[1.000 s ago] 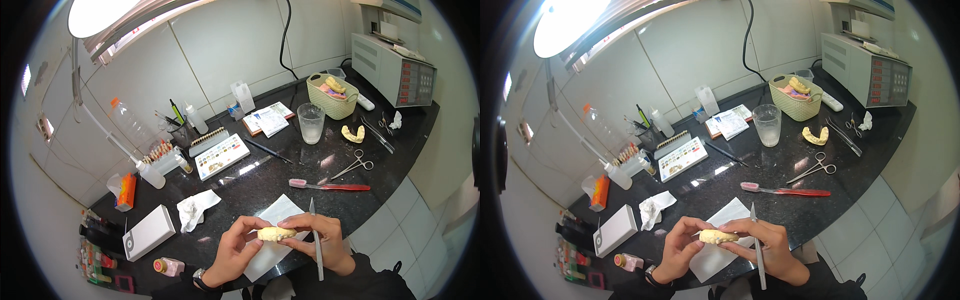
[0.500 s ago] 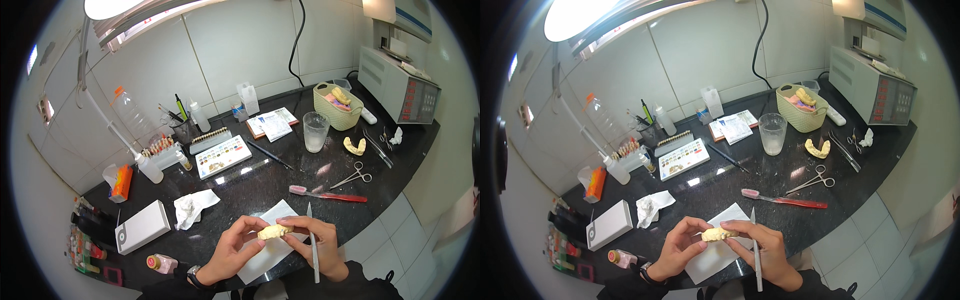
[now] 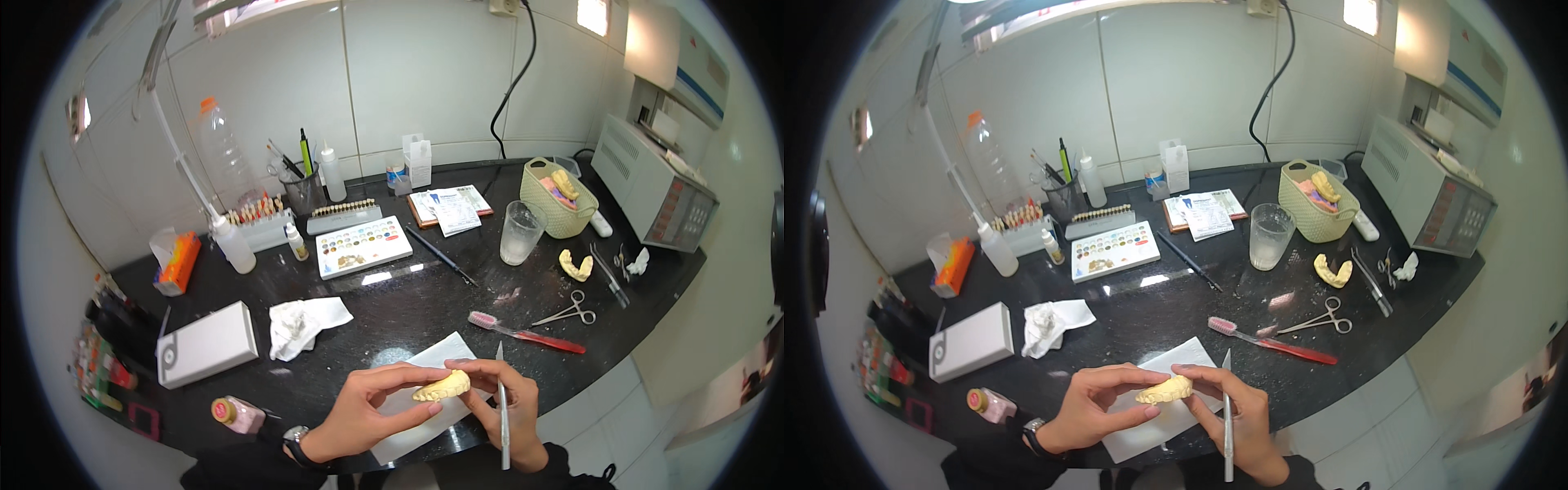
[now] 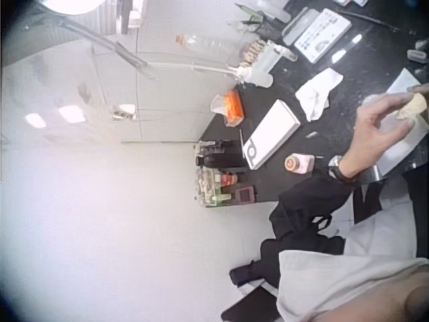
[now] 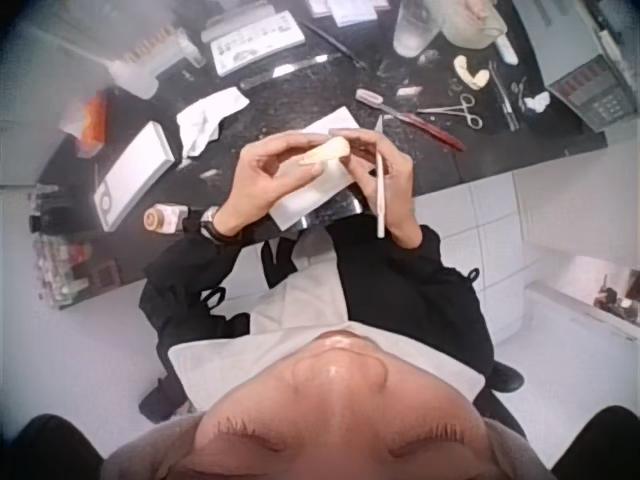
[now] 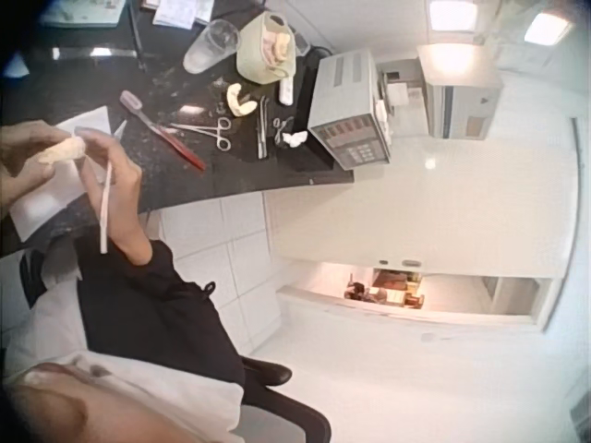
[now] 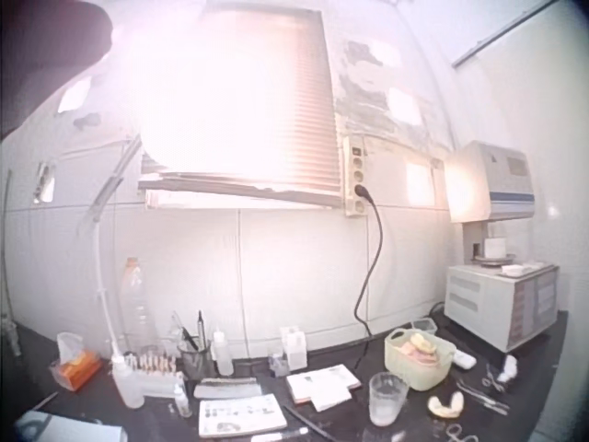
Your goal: The person applies a small amount of substance to a dental mold using a metal tool. The person then uses the metal tool to spread and smooth the material across the surface of the mold.
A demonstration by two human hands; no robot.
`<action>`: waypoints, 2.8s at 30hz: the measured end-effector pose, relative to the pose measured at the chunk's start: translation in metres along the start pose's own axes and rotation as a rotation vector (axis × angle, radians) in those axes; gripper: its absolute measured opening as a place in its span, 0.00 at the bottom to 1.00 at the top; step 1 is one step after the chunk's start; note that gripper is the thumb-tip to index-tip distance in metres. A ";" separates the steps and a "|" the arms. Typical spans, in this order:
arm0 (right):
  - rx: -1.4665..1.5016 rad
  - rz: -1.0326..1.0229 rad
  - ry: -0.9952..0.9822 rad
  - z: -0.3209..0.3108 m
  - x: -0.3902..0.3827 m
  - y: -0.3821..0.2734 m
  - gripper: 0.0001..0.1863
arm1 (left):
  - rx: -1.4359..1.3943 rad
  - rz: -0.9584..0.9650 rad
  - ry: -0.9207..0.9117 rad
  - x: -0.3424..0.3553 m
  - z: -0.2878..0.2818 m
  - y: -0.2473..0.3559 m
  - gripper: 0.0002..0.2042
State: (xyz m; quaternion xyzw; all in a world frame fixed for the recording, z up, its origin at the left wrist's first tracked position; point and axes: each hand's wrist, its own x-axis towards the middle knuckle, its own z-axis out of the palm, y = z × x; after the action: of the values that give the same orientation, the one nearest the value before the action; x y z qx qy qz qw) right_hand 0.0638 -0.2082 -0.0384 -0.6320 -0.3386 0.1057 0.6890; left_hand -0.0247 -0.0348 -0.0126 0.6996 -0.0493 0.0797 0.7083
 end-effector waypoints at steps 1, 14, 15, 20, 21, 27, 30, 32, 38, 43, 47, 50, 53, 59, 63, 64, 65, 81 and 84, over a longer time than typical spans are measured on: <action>0.003 0.005 0.000 0.003 0.000 0.001 0.16 | 0.002 -0.012 0.007 0.000 -0.002 0.001 0.18; -0.068 -0.004 0.040 0.005 -0.004 0.000 0.16 | 0.006 0.029 -0.042 0.002 -0.007 0.005 0.17; -0.066 -0.013 0.050 0.005 -0.004 0.001 0.16 | 0.016 0.029 -0.020 0.001 -0.008 0.004 0.17; -0.058 -0.005 0.084 0.003 -0.008 -0.002 0.19 | -0.019 -0.058 0.037 0.000 -0.008 0.000 0.15; -0.036 0.006 0.090 0.003 -0.008 -0.002 0.20 | -0.025 -0.052 0.041 0.000 -0.007 -0.001 0.14; -0.044 -0.030 0.097 0.001 -0.012 0.007 0.22 | -0.020 -0.066 0.033 -0.001 -0.007 -0.001 0.14; -0.031 -0.048 0.013 0.002 -0.009 0.008 0.22 | 0.003 -0.063 0.060 -0.004 -0.009 -0.004 0.13; -0.021 -0.003 0.001 0.005 -0.009 0.004 0.21 | 0.043 -0.039 0.064 -0.003 -0.008 -0.006 0.13; -0.009 -0.082 -0.084 0.008 -0.014 -0.001 0.18 | 0.065 -0.007 -0.042 0.001 -0.010 -0.006 0.14; -0.024 -0.036 0.057 0.020 -0.007 -0.018 0.15 | -0.287 -0.178 -0.076 0.005 -0.004 0.002 0.13; -0.065 -0.021 0.292 0.017 -0.003 -0.001 0.50 | -0.299 -0.365 -0.103 0.002 -0.013 0.006 0.14; 0.155 -0.006 0.168 -0.004 -0.001 -0.003 0.40 | -0.192 -0.471 -0.119 0.001 -0.017 0.009 0.14; 0.123 0.138 0.032 -0.019 -0.007 -0.004 0.28 | -0.254 -0.452 -0.038 0.001 -0.012 0.006 0.15; 0.206 0.114 0.064 0.000 -0.001 -0.005 0.15 | -0.228 -0.492 -0.132 0.003 -0.014 0.008 0.13; 0.230 0.059 0.028 0.007 -0.006 -0.003 0.12 | -0.270 -0.505 -0.153 0.000 -0.015 0.003 0.12; 0.233 0.050 0.027 0.008 -0.008 -0.003 0.12 | -0.274 -0.510 -0.153 0.001 -0.016 0.003 0.12; 0.227 0.053 0.020 0.007 -0.009 -0.003 0.10 | -0.279 -0.515 -0.150 0.000 -0.017 0.003 0.12; 0.170 -0.085 -0.018 0.015 -0.017 -0.005 0.04 | 0.047 -0.231 0.012 -0.005 -0.009 -0.009 0.11; 0.215 -0.082 0.037 0.018 -0.021 0.000 0.05 | 0.105 -0.272 -0.007 -0.004 -0.015 -0.003 0.11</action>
State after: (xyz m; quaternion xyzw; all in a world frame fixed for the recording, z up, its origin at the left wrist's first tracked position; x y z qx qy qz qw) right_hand 0.0376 -0.2058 -0.0453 -0.5420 -0.3384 0.1014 0.7626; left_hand -0.0292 -0.0200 -0.0166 0.7361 0.0478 -0.0170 0.6749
